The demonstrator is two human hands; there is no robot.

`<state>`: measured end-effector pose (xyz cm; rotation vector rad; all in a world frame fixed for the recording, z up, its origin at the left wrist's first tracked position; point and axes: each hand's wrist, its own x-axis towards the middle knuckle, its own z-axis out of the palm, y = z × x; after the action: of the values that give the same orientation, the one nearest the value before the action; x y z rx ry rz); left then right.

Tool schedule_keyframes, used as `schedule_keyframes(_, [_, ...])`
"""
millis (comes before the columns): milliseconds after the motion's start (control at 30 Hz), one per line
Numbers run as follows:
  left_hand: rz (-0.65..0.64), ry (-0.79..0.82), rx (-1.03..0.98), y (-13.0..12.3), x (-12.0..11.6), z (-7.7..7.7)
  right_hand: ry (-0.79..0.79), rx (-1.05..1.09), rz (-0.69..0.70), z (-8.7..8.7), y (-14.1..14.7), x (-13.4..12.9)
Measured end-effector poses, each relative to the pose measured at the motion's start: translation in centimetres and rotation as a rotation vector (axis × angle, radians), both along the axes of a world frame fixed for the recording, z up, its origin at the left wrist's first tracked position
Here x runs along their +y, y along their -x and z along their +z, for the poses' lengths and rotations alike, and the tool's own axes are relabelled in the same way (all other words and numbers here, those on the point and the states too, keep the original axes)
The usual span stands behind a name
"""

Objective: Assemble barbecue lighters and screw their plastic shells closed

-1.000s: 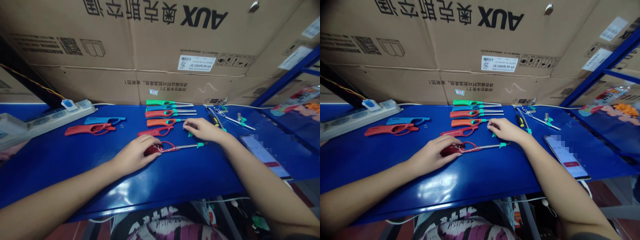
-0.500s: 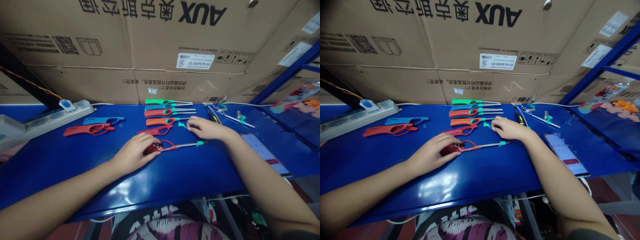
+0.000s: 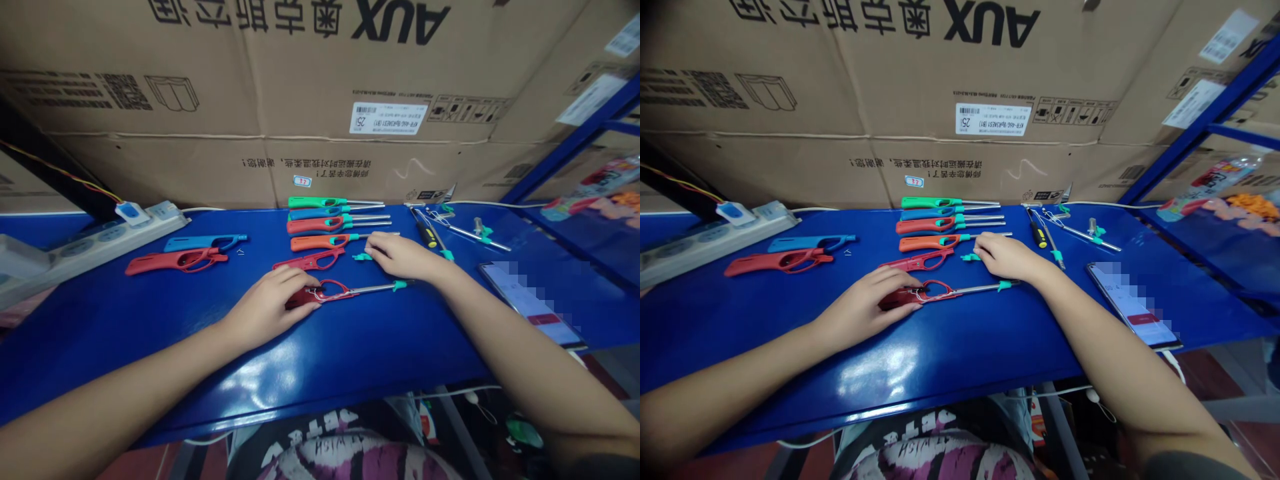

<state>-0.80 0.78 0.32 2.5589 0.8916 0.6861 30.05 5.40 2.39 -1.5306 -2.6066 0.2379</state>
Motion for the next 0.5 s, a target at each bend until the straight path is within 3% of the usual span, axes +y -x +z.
schedule_keyframes(67, [-0.002,0.003,-0.005,0.00,0.00,0.00,0.029,-0.042,0.029,0.09,-0.04,-0.05])
schedule_keyframes(167, [-0.001,0.006,-0.005,0.00,0.00,0.07,0.010,-0.169,-0.048,0.28,-0.02,-0.26])
schedule_keyframes(267, [-0.001,0.007,-0.002,-0.01,0.00,0.13,-0.046,-0.133,-0.106,0.48,-0.20,-0.31])
schedule_keyframes(400, [-0.008,0.007,-0.003,-0.05,0.01,0.12,-0.008,0.124,0.008,0.69,-0.55,-0.16])
schedule_keyframes(500, [-0.005,0.004,-0.005,-0.10,0.05,0.10,0.060,0.151,0.139,0.59,-0.43,-0.10])
